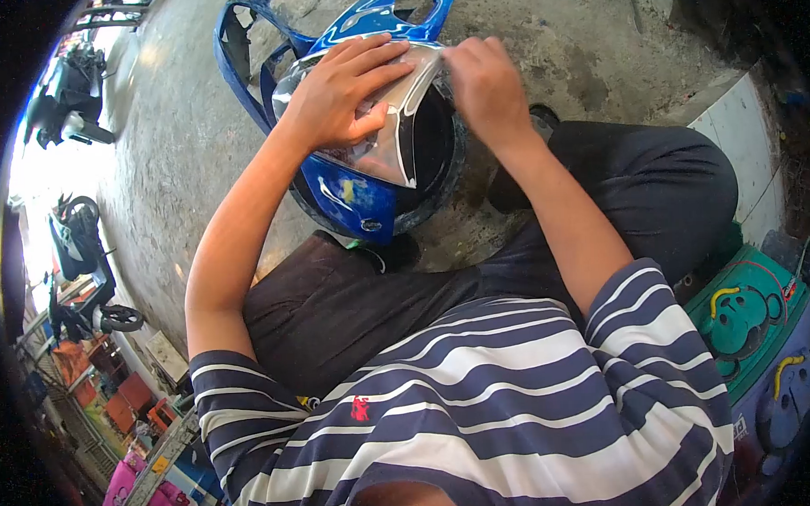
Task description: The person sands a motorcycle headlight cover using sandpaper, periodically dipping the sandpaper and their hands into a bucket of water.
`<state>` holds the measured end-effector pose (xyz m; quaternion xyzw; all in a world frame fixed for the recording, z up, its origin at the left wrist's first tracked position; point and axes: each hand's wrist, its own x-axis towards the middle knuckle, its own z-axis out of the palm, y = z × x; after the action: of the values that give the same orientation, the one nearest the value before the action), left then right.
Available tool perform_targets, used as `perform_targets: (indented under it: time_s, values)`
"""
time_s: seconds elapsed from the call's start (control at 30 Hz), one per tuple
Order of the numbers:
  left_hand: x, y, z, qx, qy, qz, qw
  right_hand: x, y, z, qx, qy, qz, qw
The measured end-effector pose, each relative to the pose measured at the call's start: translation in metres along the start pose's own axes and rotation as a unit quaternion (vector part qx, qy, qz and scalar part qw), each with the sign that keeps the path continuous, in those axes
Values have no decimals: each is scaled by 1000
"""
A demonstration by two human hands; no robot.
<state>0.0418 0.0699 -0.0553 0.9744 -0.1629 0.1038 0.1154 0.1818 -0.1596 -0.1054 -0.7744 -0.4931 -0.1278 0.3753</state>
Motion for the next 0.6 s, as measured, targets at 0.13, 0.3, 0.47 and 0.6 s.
perform_targets:
  time_s: [0.13,0.3,0.47,0.6]
  values:
    - [1,-2,1,4,-7,3,1000,-4,-25,-3,41,-6,-27,999]
    - [4,0,-1,0,-5,1,1000,-7,-9,4,9,-1,-11,1000]
    - [2,-1,2,3,-1,0,1000,-3,2,4,9,17,-5,1000]
    - [2,-1,0,9,-7,2,1000,-8,-24,3,29,13,-6,999]
